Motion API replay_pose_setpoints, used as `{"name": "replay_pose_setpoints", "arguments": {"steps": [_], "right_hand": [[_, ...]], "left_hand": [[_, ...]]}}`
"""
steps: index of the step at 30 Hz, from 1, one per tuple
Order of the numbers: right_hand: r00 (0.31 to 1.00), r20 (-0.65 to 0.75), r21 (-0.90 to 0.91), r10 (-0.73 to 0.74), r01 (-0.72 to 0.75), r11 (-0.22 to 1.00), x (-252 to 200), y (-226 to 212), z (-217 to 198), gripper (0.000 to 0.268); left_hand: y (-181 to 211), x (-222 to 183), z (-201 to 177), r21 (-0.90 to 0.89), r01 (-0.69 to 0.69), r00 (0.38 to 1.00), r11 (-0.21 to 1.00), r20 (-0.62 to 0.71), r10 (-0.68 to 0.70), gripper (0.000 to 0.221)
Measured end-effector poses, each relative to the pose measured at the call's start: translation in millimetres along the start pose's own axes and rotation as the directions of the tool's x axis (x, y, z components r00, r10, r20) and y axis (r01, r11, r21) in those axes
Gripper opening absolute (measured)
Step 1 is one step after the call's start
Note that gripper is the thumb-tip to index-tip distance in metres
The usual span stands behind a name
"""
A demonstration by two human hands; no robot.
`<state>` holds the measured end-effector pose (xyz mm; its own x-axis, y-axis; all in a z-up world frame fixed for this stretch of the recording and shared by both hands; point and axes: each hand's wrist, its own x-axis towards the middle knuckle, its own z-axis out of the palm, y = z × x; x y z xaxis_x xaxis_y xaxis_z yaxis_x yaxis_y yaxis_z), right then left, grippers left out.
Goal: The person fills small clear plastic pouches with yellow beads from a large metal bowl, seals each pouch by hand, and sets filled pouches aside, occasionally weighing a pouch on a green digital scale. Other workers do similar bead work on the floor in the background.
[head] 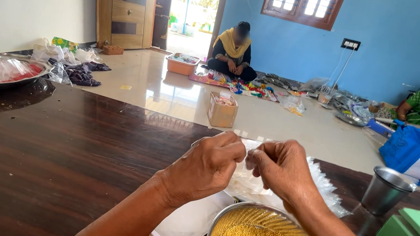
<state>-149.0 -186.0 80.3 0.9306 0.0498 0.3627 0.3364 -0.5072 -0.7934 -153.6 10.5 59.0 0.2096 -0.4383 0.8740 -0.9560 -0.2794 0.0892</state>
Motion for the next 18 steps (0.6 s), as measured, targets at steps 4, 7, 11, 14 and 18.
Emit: {"name": "replay_pose_setpoints", "arguments": {"steps": [4, 7, 11, 14, 18], "right_hand": [[0.999, 0.029, 0.049, -0.045, 0.043, 0.998, 1.1, 5.0, -4.4, 0.026], [0.995, 0.077, 0.038, -0.067, 0.064, 0.997, -7.1, -7.7, -7.5, 0.025], [0.960, 0.278, -0.285, 0.035, 0.048, 0.957, -29.9, -35.0, -19.1, 0.037], [0.859, 0.485, -0.364, 0.166, 0.026, 0.931, -44.5, -31.8, -29.0, 0.037], [0.525, 0.850, -0.296, 0.034, 0.424, 0.856, -61.4, 5.5, -39.0, 0.022]], "left_hand": [[-4.3, 0.8, 6.2, -0.025, -0.025, 0.999, 0.999, -0.044, 0.023, 0.010], [-3.4, 1.7, 6.5, -0.078, 0.033, 0.991, 0.996, -0.129, -0.043, 0.009], [-3.5, 1.2, 6.7, -0.156, 0.109, 0.979, 0.982, -0.156, -0.134, 0.015], [-4.5, 2.6, 5.8, -0.141, 0.130, 0.976, 0.981, -0.156, -0.152, 0.014], [-2.9, 5.2, 4.3, -0.138, 0.177, 0.972, 0.974, -0.129, -0.195, 0.004]]}}
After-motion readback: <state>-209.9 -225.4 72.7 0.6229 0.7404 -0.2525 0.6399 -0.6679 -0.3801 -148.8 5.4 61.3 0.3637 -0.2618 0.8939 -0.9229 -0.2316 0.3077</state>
